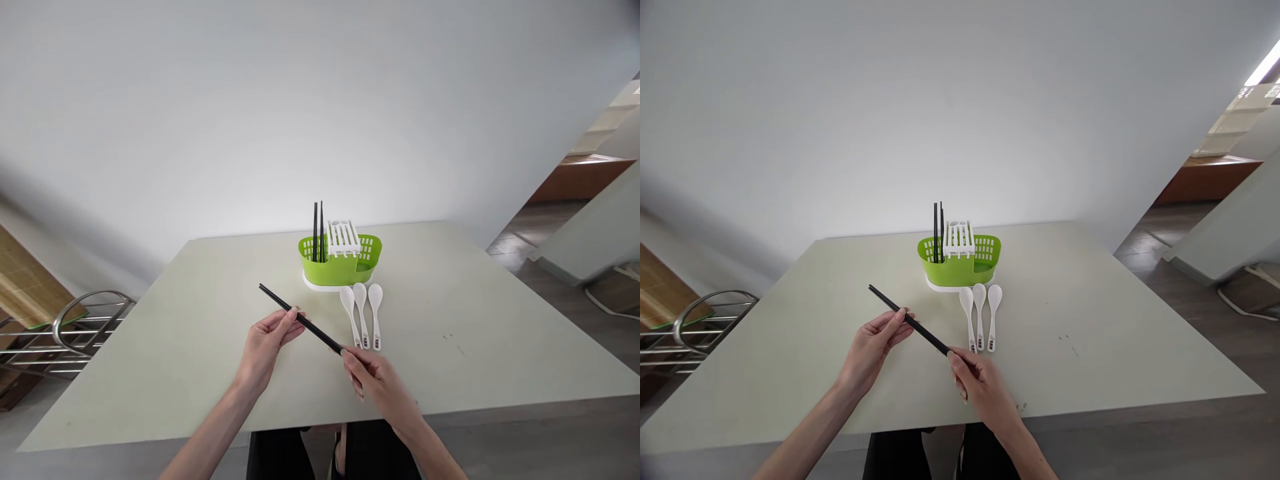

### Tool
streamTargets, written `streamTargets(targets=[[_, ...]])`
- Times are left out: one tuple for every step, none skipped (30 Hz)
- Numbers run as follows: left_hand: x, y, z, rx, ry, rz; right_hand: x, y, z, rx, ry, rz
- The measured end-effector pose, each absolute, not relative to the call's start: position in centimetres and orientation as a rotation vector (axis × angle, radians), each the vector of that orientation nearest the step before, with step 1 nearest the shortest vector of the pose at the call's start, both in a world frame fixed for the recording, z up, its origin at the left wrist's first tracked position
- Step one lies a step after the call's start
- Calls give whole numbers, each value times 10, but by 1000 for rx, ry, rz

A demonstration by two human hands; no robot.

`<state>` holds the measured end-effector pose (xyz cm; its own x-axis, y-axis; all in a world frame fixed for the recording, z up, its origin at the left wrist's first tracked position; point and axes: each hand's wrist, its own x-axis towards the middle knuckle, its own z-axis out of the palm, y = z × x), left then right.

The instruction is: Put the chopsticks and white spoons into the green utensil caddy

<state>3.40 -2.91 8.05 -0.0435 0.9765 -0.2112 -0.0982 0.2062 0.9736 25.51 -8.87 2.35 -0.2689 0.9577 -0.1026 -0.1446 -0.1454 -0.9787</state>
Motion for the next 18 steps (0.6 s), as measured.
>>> streamTargets(targets=[[34, -29, 81, 957, 1270, 1130, 256, -88, 24, -1027, -1215, 1581], [34, -30, 82, 952, 1267, 1131, 257, -88, 25, -1017, -1220, 1591], [34, -31, 83, 945, 1263, 1133, 259, -88, 26, -1010, -1223, 1600], [34, -31, 84, 936, 1258, 1137, 260, -88, 27, -1006, -1223, 1608], [34, -32, 86, 926, 1251, 1141, 261, -88, 27, -1004, -1221, 1616], [34, -32, 87, 918, 1243, 1142, 262, -89, 28, -1004, -1219, 1623], [34, -32, 88, 911, 1235, 1139, 264, -88, 29, -1004, -1214, 1629], [34, -32, 89, 906, 1227, 1136, 265, -88, 30, -1001, -1207, 1634], [34, -32, 90, 901, 1220, 1133, 266, -88, 31, -997, -1198, 1639], [34, -32, 91, 895, 1213, 1132, 267, -88, 32, -992, -1189, 1642], [34, -32, 91, 891, 1209, 1134, 268, -87, 34, -987, -1180, 1646], [34, -31, 92, 889, 1207, 1136, 268, -87, 35, -981, -1173, 1650], [35, -31, 93, 890, 1208, 1139, 268, -87, 37, -979, -1167, 1654], [36, -31, 93, 896, 1211, 1143, 269, -87, 38, -980, -1164, 1658], [37, -32, 93, 906, 1215, 1147, 268, -87, 40, -981, -1164, 1659], [38, -32, 94, 918, 1219, 1154, 268, -88, 41, -982, -1166, 1656], [40, -33, 94, 930, 1224, 1162, 268, -88, 41, -983, -1170, 1651], [41, -32, 95, 942, 1227, 1170, 268, -89, 41, -986, -1174, 1646]])
